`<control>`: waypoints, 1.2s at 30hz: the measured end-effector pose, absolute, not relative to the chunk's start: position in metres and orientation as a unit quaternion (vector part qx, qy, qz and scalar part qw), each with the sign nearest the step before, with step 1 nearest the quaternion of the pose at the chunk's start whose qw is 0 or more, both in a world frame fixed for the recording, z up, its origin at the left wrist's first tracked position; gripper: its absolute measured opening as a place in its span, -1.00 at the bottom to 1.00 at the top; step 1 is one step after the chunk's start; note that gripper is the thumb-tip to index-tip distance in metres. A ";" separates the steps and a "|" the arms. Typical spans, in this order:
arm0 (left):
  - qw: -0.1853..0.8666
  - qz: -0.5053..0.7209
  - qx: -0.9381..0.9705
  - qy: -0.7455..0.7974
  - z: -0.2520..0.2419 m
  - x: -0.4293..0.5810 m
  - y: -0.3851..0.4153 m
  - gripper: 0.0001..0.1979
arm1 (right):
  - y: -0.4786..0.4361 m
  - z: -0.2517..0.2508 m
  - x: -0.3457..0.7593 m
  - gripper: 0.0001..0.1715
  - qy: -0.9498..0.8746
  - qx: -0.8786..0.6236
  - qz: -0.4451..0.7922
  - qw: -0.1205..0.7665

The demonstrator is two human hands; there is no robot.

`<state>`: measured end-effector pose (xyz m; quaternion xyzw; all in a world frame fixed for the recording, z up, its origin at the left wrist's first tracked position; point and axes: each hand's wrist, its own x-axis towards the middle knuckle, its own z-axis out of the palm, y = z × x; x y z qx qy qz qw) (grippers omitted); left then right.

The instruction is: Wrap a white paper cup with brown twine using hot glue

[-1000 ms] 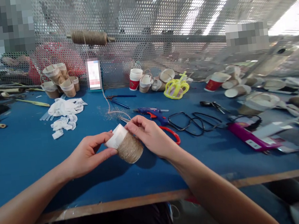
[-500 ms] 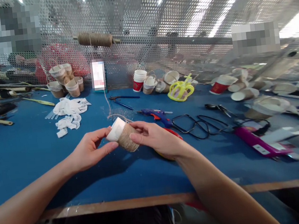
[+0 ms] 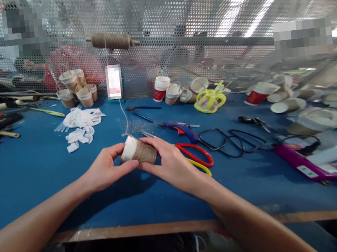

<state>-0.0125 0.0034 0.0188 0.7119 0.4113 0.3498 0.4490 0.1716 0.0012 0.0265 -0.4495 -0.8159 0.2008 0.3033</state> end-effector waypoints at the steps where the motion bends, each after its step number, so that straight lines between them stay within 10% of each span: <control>1: 0.450 0.350 0.707 0.417 0.019 -0.012 0.003 -0.75 | 0.001 0.026 0.171 -0.44 -0.819 -0.449 0.188 0.304; 22: 0.463 0.366 0.688 0.423 0.018 -0.012 0.003 -0.77 | -0.002 0.024 0.171 -0.42 -0.853 -0.423 0.119 0.281; 36: 0.331 0.266 0.839 0.341 0.029 -0.006 -0.010 -0.82 | -0.001 0.033 0.170 -0.63 -0.750 -0.400 0.394 0.350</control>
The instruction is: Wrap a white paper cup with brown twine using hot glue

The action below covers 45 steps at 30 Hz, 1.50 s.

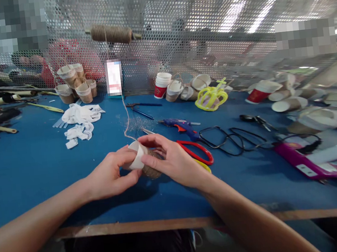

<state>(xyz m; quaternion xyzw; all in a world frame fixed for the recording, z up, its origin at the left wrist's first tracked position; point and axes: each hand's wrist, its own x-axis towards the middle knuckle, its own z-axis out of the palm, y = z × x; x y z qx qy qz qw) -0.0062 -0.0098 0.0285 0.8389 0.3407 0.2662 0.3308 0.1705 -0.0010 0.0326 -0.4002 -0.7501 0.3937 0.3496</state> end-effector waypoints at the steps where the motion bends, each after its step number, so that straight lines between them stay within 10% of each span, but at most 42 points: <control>1: 0.342 0.261 0.834 0.345 0.029 -0.006 -0.010 -0.82 | -0.001 0.032 0.170 -0.64 -0.747 -0.398 0.400 0.350; 10: 0.491 0.253 0.746 0.372 0.025 -0.007 -0.008 -0.78 | -0.002 0.025 0.167 -0.58 -0.747 -0.426 0.378 0.343; 25: 0.449 0.317 0.717 0.429 0.017 -0.014 0.003 -0.66 | 0.046 0.050 0.217 -0.75 -0.615 -0.537 0.316 0.483; 45: 0.387 0.290 0.751 0.449 0.021 -0.012 0.007 -0.75 | 0.091 0.024 0.278 -0.63 -0.591 -0.735 0.235 0.235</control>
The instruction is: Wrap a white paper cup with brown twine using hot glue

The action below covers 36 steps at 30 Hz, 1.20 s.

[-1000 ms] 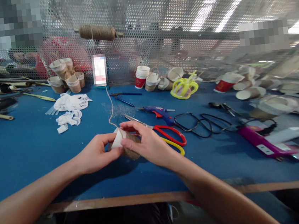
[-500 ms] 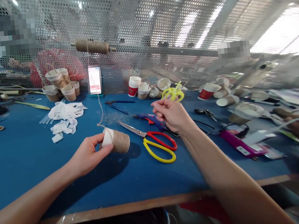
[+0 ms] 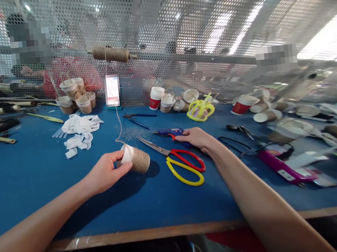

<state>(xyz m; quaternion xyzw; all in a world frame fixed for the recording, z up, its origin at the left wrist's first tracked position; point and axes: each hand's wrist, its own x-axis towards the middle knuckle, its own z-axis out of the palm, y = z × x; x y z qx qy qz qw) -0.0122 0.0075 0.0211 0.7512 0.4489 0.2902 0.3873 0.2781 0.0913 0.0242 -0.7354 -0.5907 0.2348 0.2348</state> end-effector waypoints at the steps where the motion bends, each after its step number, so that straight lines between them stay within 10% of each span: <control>1: 0.386 0.291 0.752 0.448 0.021 -0.012 0.008 -0.76 | 0.090 0.026 0.277 -0.68 -0.588 -0.730 0.246 0.247; 10: 0.361 0.288 0.766 0.448 0.017 -0.014 0.009 -0.76 | 0.037 0.069 0.227 -0.86 -0.639 -0.585 0.334 0.371; 36: 0.393 0.256 0.763 0.444 0.021 -0.018 0.011 -0.71 | -0.011 0.056 0.206 -0.76 -0.765 -0.577 0.167 0.231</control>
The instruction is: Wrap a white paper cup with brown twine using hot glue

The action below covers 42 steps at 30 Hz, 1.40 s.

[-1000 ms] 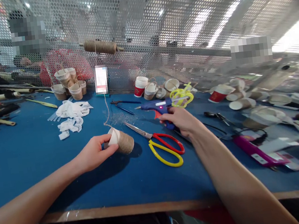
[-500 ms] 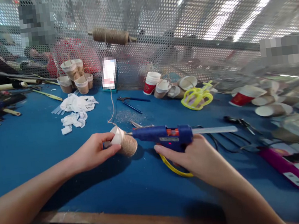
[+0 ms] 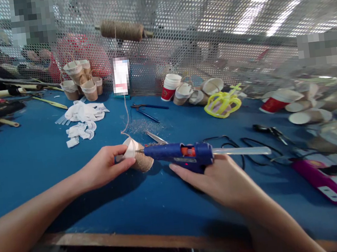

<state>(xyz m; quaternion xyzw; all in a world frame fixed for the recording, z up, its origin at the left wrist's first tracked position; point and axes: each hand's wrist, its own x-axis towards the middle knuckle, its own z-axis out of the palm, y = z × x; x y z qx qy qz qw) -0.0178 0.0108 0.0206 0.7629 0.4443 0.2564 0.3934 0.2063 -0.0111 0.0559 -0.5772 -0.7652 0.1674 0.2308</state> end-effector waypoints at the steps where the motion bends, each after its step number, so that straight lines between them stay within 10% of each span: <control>1: 0.395 0.256 0.762 0.445 0.021 -0.018 0.011 -0.71 | -0.011 0.056 0.206 -0.77 -0.764 -0.579 0.171 0.227; 42: 0.401 0.292 0.766 0.410 0.022 -0.016 0.009 -0.67 | -0.014 0.051 0.206 -0.77 -0.797 -0.555 0.103 0.216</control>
